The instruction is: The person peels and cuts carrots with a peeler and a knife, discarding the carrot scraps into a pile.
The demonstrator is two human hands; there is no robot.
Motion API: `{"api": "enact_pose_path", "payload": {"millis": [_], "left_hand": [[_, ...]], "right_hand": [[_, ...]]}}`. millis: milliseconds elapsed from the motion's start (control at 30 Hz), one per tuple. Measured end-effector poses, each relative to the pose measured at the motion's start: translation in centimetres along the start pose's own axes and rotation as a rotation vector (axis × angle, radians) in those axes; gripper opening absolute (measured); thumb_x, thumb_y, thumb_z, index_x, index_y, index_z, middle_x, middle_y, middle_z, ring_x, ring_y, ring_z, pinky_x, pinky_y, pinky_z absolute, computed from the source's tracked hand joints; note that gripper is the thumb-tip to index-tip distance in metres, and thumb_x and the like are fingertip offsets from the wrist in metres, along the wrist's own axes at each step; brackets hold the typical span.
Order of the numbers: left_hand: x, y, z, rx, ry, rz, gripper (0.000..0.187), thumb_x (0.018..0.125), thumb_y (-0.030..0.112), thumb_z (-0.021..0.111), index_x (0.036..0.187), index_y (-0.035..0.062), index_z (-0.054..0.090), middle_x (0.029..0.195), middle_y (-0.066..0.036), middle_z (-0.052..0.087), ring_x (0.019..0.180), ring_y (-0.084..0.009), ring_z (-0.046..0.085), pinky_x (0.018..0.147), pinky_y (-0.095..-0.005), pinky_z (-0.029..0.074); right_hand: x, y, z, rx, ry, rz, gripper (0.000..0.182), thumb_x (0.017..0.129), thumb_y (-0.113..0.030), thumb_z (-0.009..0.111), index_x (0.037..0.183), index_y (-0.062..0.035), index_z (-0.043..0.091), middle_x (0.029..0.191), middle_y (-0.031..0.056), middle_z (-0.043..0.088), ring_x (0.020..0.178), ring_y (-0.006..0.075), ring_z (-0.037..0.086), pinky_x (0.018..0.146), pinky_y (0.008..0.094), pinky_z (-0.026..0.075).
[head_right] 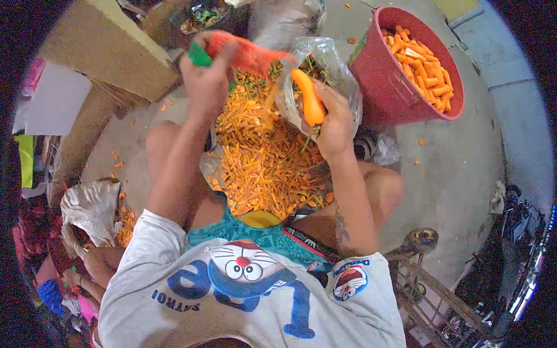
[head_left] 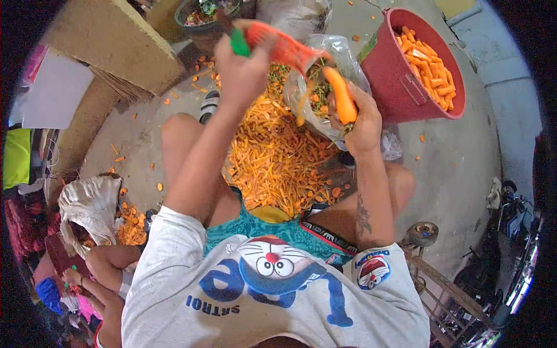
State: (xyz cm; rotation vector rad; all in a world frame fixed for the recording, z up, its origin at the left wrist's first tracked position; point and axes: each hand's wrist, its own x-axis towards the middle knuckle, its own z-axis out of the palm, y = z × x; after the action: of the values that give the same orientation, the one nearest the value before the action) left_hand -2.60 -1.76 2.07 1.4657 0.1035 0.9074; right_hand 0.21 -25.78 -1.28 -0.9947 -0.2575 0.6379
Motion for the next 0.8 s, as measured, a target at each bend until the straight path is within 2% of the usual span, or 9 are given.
{"api": "enact_pose_path", "payload": {"millis": [67,100,167,200,300,367,567,700,800], "left_hand": [[-3.3,0.7,1.1,0.063,-0.252,0.148,0.017,0.092,0.012,0.075,0.103,0.0041,0.064,0.078,0.001,0.063,0.072,-0.0085,0.059,0.069,-0.0249,0.049],[-4.2,2.6,1.4,0.114,-0.384,0.137,0.015,0.091,0.011,0.075,0.1,0.0043,0.066,0.077,0.001,0.063,0.073,-0.0092,0.06,0.07,-0.0265,0.05],[-2.2,0.2,1.0,0.135,-0.252,0.108,0.013,0.09,0.011,0.074,0.099,0.0045,0.067,0.079,0.0,0.065,0.075,-0.0102,0.061,0.072,-0.0281,0.05],[-1.2,-0.8,0.4,0.162,-0.126,0.099,0.012,0.089,0.012,0.074,0.098,0.0047,0.068,0.081,-0.002,0.067,0.078,-0.0112,0.063,0.073,-0.0296,0.051],[0.6,-0.9,-1.1,0.387,-0.209,0.088,0.017,0.09,0.017,0.073,0.098,0.003,0.067,0.086,-0.009,0.07,0.079,-0.017,0.066,0.074,-0.0334,0.052],[0.0,-0.2,-1.0,0.593,-0.388,-0.012,0.022,0.088,0.018,0.071,0.099,-0.0004,0.064,0.088,-0.017,0.071,0.08,-0.029,0.069,0.075,-0.0394,0.053],[-2.9,4.2,0.9,0.629,-0.84,-0.124,0.026,0.082,0.011,0.065,0.104,-0.0028,0.063,0.089,-0.027,0.068,0.088,-0.0441,0.067,0.079,-0.0471,0.052],[-2.5,-0.8,-0.3,0.845,-1.048,-0.194,0.024,0.084,0.014,0.065,0.101,-0.0039,0.065,0.087,-0.026,0.069,0.081,-0.0436,0.067,0.074,-0.0473,0.053],[-2.6,-0.7,-0.5,0.598,-0.865,-0.117,0.024,0.085,0.015,0.066,0.1,-0.0038,0.064,0.085,-0.026,0.069,0.078,-0.0424,0.067,0.071,-0.0472,0.052]], "right_hand": [[1.0,2.3,0.0,-0.236,0.391,-0.301,0.04,0.1,-0.026,0.049,0.121,0.0048,0.064,0.087,0.0084,0.064,0.062,0.0128,0.056,0.048,0.025,0.041],[0.6,1.3,0.5,-0.241,0.394,-0.295,0.04,0.1,-0.026,0.049,0.121,0.0048,0.064,0.087,0.0084,0.064,0.062,0.0128,0.056,0.048,0.025,0.041],[-1.1,-1.2,2.1,-0.026,0.103,-0.035,0.04,0.102,-0.027,0.048,0.12,0.0048,0.064,0.089,0.008,0.067,0.067,0.0126,0.059,0.053,0.024,0.043],[-1.4,-1.1,1.8,-0.024,0.103,-0.025,0.04,0.102,-0.027,0.048,0.12,0.0048,0.064,0.089,0.008,0.067,0.067,0.0126,0.059,0.053,0.024,0.043],[-0.8,-1.2,2.4,-0.048,0.06,-0.015,0.038,0.101,-0.026,0.053,0.119,0.0058,0.064,0.093,0.0071,0.068,0.073,0.0123,0.063,0.06,0.0252,0.048],[-0.7,-1.2,3.3,-0.351,0.287,-0.216,0.031,0.099,-0.023,0.06,0.11,0.005,0.068,0.091,0.0052,0.069,0.074,0.0106,0.062,0.063,0.0262,0.048],[-1.5,-1.9,3.3,-0.982,0.325,-0.427,0.022,0.096,-0.018,0.068,0.092,0.0034,0.071,0.081,0.0014,0.068,0.072,0.0083,0.057,0.066,0.0259,0.045],[-1.3,-1.5,2.9,-0.905,0.177,-0.602,0.022,0.096,-0.018,0.069,0.094,0.004,0.071,0.08,-0.0001,0.067,0.075,0.0075,0.058,0.066,0.0254,0.045],[-1.1,-1.7,2.7,-0.531,0.284,-0.462,0.016,0.097,-0.013,0.068,0.099,0.0027,0.068,0.087,0.0022,0.068,0.079,0.0103,0.063,0.066,0.0266,0.05]]}}
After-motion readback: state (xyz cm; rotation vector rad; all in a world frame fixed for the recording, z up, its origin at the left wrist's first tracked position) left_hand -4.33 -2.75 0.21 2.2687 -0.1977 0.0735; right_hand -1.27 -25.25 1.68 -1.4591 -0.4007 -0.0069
